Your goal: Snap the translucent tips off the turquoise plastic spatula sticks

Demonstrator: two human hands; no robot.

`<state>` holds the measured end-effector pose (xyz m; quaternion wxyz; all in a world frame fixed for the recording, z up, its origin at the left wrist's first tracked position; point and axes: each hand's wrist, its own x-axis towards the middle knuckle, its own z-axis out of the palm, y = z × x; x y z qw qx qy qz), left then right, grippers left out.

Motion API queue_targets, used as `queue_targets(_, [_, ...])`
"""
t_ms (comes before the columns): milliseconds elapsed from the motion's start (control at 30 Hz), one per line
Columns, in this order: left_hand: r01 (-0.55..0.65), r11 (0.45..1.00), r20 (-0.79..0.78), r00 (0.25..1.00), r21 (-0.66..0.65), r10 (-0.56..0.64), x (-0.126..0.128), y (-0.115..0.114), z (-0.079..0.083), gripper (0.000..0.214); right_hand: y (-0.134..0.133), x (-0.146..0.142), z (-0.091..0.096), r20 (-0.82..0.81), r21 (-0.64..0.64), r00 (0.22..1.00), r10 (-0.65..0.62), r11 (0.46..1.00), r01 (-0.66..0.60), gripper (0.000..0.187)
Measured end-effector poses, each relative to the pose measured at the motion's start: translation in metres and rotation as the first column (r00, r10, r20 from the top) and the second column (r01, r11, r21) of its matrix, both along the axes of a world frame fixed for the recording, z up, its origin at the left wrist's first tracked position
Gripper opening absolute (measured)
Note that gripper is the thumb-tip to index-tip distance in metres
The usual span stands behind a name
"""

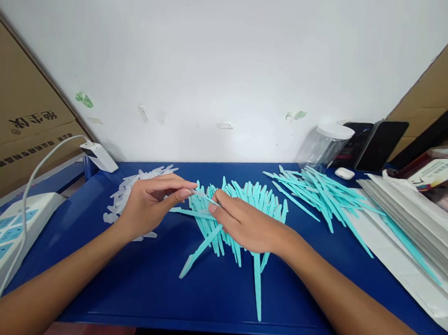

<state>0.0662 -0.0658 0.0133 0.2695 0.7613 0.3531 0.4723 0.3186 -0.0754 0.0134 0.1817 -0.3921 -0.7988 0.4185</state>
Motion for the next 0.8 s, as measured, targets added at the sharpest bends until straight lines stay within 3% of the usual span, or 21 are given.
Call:
queue_targets(367, [0.107,0.976,-0.156,0.985,0.191,-0.078,0.005,-0.009,0.002,0.025,-0.006,-0.005,0.004,0.173,0.152,0.985,-0.022,0.988,-0.005,0.017])
queue_targets(567, [0.206,0.913,-0.205,0.969,0.353,-0.139,0.008,-0.01,-0.006,0.041,-0.011,-0.012,0.003,0.215,0.295,0.969,-0.121,0.954,0.053,0.026])
queue_targets(800, [0.214,0.867,-0.208,0.969,0.45,-0.131,0.014,-0.015,-0.003,0.037,-0.016,-0.017,0.007,0.193,0.354,0.967,-0.168,0.931,0.091,0.029])
